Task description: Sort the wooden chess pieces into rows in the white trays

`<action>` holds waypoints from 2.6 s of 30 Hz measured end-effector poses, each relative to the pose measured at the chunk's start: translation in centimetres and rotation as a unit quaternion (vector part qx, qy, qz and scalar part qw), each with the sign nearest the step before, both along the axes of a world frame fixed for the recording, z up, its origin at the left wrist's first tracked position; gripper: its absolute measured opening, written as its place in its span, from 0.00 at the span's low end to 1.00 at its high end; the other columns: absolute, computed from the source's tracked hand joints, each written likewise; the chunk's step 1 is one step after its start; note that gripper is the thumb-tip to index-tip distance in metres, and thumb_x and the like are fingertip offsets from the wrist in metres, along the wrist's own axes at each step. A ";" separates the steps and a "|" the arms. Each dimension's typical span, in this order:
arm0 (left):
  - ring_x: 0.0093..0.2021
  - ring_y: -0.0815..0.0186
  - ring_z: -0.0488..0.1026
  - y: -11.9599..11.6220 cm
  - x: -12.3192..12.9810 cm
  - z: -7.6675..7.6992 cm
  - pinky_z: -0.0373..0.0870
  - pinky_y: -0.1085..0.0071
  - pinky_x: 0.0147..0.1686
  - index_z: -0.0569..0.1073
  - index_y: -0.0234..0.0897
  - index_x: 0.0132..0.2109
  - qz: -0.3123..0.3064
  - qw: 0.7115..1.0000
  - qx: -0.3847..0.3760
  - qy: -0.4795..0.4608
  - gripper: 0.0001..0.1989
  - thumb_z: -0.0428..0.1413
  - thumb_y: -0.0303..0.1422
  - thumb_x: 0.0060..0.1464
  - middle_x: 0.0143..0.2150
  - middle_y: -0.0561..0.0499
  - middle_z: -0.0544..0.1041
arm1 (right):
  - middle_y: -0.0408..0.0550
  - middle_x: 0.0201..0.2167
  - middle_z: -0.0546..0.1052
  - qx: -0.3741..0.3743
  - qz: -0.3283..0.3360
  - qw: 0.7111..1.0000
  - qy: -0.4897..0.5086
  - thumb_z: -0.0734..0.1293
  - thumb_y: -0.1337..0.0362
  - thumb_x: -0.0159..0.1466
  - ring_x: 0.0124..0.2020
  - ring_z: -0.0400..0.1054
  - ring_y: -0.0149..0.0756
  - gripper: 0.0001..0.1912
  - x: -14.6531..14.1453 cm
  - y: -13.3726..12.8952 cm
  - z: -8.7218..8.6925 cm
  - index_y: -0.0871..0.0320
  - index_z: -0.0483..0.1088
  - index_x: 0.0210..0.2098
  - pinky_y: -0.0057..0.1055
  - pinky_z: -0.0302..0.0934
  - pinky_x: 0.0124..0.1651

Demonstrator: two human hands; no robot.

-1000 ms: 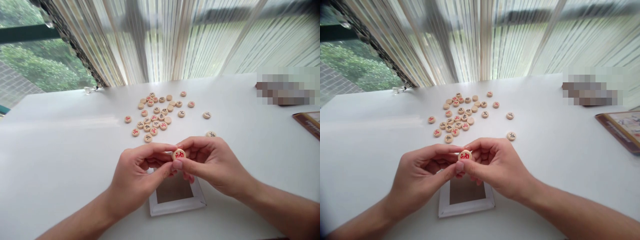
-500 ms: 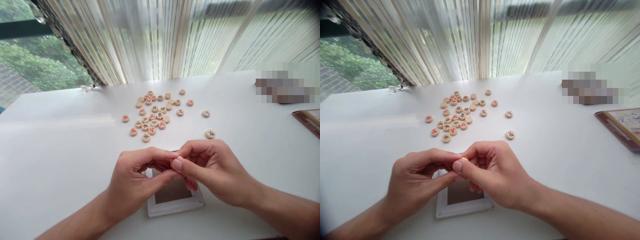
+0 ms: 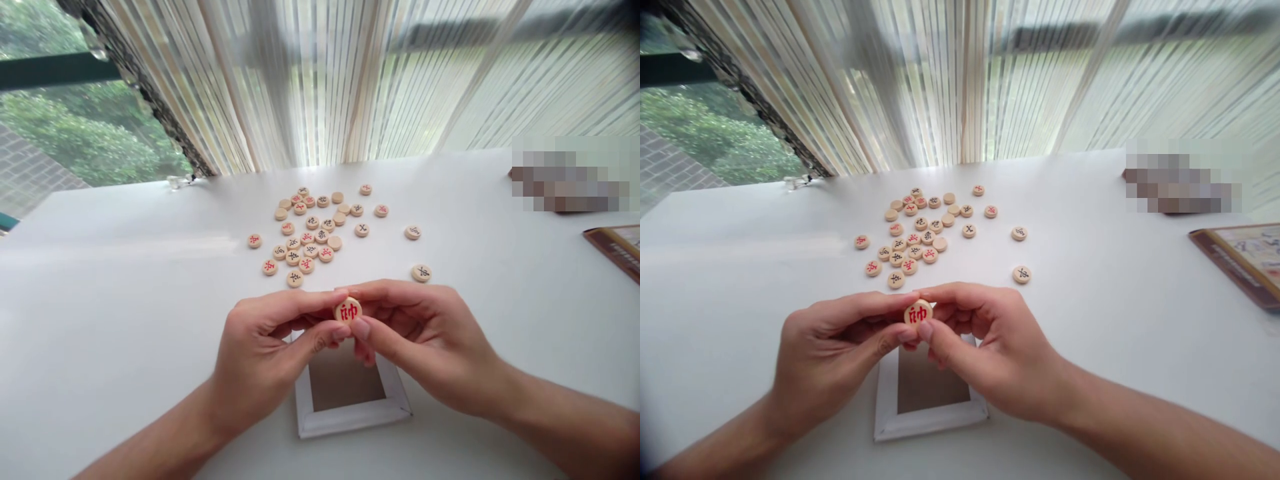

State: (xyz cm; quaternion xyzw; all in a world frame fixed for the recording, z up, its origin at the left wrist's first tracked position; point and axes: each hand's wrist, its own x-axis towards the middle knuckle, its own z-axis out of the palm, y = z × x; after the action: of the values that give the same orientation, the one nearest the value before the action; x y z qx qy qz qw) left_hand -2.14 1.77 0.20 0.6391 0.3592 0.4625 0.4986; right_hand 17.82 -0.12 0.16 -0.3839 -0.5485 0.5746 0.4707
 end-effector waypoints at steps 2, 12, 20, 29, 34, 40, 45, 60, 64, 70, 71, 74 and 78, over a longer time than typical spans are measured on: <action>0.34 0.68 0.87 0.0 -0.1 -0.2 0.86 0.80 0.38 0.87 0.41 0.49 0.007 1.000 0.008 0.009 0.15 0.69 0.21 0.56 0.39 0.53 0.89 | 0.47 0.31 0.85 0.036 -0.028 0.999 -0.012 0.74 0.67 0.68 0.28 0.79 0.32 0.09 0.1 -0.1 -0.4 0.58 0.83 0.48 0.25 0.77 0.32; 0.31 0.68 0.86 0.2 0.0 -0.1 0.86 0.79 0.36 0.86 0.38 0.48 0.008 1.000 0.015 0.008 0.12 0.68 0.21 0.58 0.38 0.52 0.89 | 0.45 0.32 0.85 0.098 -0.055 0.993 -0.023 0.75 0.70 0.68 0.27 0.80 0.30 0.09 0.0 -0.2 -1.1 0.57 0.79 0.48 0.24 0.78 0.32; 0.32 0.69 0.86 -0.1 0.1 -0.2 0.86 0.77 0.38 0.84 0.38 0.50 0.009 1.000 0.014 0.002 0.14 0.67 0.21 0.58 0.40 0.52 0.88 | 0.45 0.35 0.86 0.141 -0.054 0.988 -0.036 0.75 0.72 0.67 0.29 0.81 0.31 0.15 0.3 -0.2 -1.5 0.54 0.76 0.52 0.26 0.78 0.33; 0.37 0.68 0.87 0.1 0.2 -0.2 0.86 0.79 0.40 0.85 0.39 0.48 0.002 1.000 0.020 -0.012 0.14 0.68 0.20 0.57 0.40 0.52 0.88 | 0.46 0.37 0.86 0.180 -0.064 0.981 -0.044 0.75 0.74 0.66 0.31 0.82 0.33 0.15 0.1 0.1 -1.4 0.54 0.78 0.50 0.28 0.80 0.34; 0.37 0.68 0.87 0.1 0.2 -0.2 0.86 0.79 0.40 0.85 0.38 0.49 -0.002 1.000 0.017 -0.007 0.14 0.68 0.20 0.57 0.41 0.52 0.88 | 0.45 0.38 0.85 0.191 -0.072 0.978 -0.054 0.74 0.75 0.65 0.30 0.81 0.31 0.15 0.1 0.1 -1.4 0.54 0.78 0.49 0.25 0.79 0.34; 0.35 0.68 0.86 0.2 0.1 -0.1 0.86 0.78 0.40 0.85 0.37 0.50 0.001 1.000 0.018 0.011 0.13 0.68 0.23 0.59 0.41 0.51 0.88 | 0.44 0.39 0.84 0.194 -0.067 0.977 -0.062 0.74 0.76 0.65 0.31 0.80 0.29 0.18 0.4 0.1 -1.6 0.53 0.79 0.51 0.25 0.78 0.34; 0.35 0.69 0.86 0.2 0.0 -0.2 0.85 0.79 0.39 0.85 0.37 0.50 0.007 1.000 0.020 0.016 0.13 0.68 0.23 0.58 0.41 0.50 0.88 | 0.43 0.38 0.83 0.192 -0.067 0.977 -0.062 0.74 0.77 0.65 0.30 0.79 0.28 0.19 0.5 0.1 -1.6 0.52 0.80 0.52 0.24 0.77 0.34; 0.39 0.71 0.86 0.4 -0.1 -0.5 0.84 0.82 0.42 0.86 0.41 0.49 -0.003 1.000 0.009 0.013 0.11 0.69 0.26 0.59 0.42 0.54 0.89 | 0.43 0.38 0.85 0.197 -0.066 0.976 -0.068 0.75 0.75 0.65 0.30 0.79 0.27 0.16 0.5 0.1 -1.6 0.54 0.81 0.50 0.21 0.77 0.33; 0.38 0.70 0.86 0.4 -0.1 -0.4 0.83 0.82 0.41 0.86 0.39 0.46 -0.004 1.000 0.013 0.013 0.09 0.69 0.26 0.59 0.41 0.54 0.89 | 0.44 0.34 0.85 0.200 -0.077 0.972 -0.098 0.75 0.72 0.66 0.28 0.79 0.28 0.11 0.5 0.2 -1.4 0.57 0.82 0.48 0.22 0.76 0.30; 0.37 0.71 0.86 0.3 -0.1 -0.5 0.83 0.82 0.40 0.86 0.38 0.43 0.012 0.999 0.017 0.026 0.06 0.69 0.26 0.59 0.38 0.54 0.88 | 0.43 0.30 0.83 0.167 -0.066 0.978 -0.107 0.74 0.69 0.69 0.25 0.77 0.27 0.07 0.4 0.3 -1.2 0.56 0.84 0.44 0.21 0.73 0.28; 0.37 0.71 0.85 0.3 -0.1 -0.5 0.83 0.82 0.40 0.86 0.38 0.43 0.012 0.999 0.016 0.026 0.06 0.69 0.26 0.59 0.39 0.54 0.88 | 0.43 0.30 0.84 0.151 -0.063 0.982 -0.097 0.74 0.69 0.68 0.25 0.77 0.28 0.07 0.4 0.2 -1.2 0.55 0.84 0.45 0.21 0.73 0.29; 0.37 0.72 0.85 0.3 -0.1 -0.6 0.83 0.83 0.40 0.85 0.39 0.45 0.008 1.000 0.012 0.020 0.07 0.68 0.26 0.60 0.39 0.54 0.88 | 0.42 0.29 0.84 0.088 -0.049 0.993 -0.057 0.77 0.69 0.65 0.26 0.77 0.28 0.08 0.3 0.1 -1.0 0.53 0.85 0.44 0.20 0.73 0.29; 0.39 0.71 0.85 0.2 0.0 -0.8 0.83 0.81 0.42 0.83 0.40 0.53 -0.010 1.000 0.019 -0.005 0.16 0.68 0.23 0.58 0.39 0.54 0.86 | 0.42 0.24 0.81 -0.012 -0.023 1.000 0.002 0.80 0.66 0.62 0.24 0.74 0.28 0.04 0.3 0.2 -0.3 0.54 0.86 0.38 0.19 0.71 0.28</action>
State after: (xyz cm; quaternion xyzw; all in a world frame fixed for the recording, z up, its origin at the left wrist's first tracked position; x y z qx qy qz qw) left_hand -2.17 1.95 -0.63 0.6499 0.3415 0.4676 0.4922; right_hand 18.12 0.06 -0.12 -0.4012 -0.5319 0.5707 0.4801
